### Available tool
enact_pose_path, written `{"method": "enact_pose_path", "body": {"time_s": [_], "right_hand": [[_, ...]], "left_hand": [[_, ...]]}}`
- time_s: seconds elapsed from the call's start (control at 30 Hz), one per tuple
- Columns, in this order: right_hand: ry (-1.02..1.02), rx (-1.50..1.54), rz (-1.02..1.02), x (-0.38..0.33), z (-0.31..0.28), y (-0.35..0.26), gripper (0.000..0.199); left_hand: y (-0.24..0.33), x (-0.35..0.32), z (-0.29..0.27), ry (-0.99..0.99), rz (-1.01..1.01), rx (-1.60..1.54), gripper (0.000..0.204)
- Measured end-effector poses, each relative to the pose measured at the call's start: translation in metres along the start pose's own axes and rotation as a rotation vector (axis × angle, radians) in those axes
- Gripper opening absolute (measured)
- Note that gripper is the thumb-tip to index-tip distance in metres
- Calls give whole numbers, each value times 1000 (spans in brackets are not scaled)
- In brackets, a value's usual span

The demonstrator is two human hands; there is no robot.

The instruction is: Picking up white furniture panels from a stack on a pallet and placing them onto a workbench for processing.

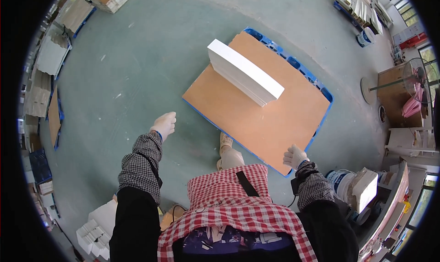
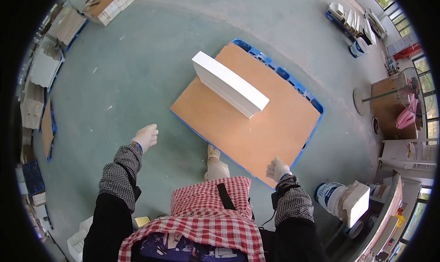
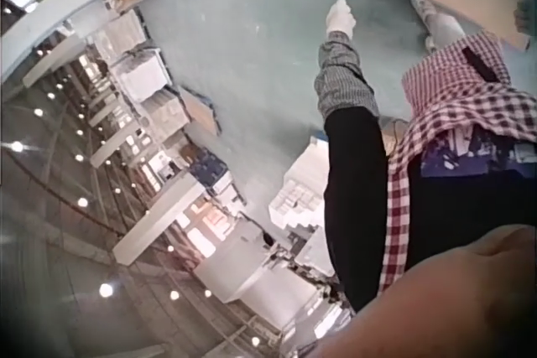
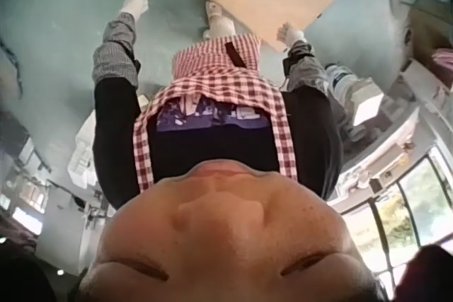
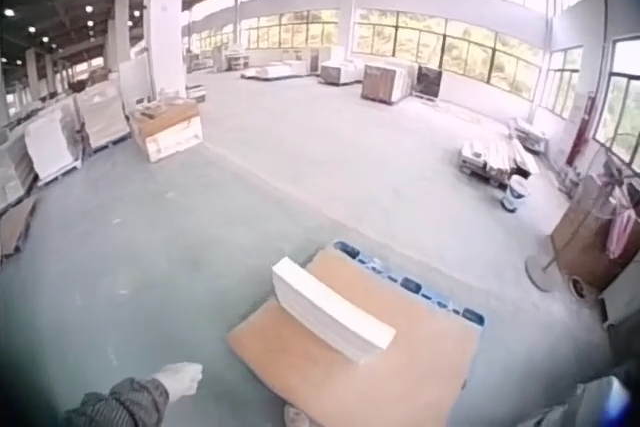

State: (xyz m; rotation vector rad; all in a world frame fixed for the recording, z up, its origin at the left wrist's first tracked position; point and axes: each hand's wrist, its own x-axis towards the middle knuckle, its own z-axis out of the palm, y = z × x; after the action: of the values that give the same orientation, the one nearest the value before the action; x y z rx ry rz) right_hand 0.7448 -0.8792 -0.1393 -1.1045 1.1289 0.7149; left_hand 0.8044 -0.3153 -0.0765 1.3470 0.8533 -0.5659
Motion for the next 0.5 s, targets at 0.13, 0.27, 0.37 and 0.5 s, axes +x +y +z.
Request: {"method": "enact_pose_path", "body": {"time_s": [0.13, 0.27, 0.37, 0.5], "right_hand": [[27, 95, -35, 44, 66, -68, 28], [154, 185, -63, 90, 101, -102, 29], [182, 261, -87, 118, 125, -123, 31], [304, 210, -89, 169, 97, -127, 50]], "left_hand": [[68, 81, -7, -168, -41, 43, 21], [114, 154, 3, -103, -94, 49, 22], [143, 212, 18, 21, -90, 95, 24], [170, 313, 35, -29, -97, 285, 37]]}}
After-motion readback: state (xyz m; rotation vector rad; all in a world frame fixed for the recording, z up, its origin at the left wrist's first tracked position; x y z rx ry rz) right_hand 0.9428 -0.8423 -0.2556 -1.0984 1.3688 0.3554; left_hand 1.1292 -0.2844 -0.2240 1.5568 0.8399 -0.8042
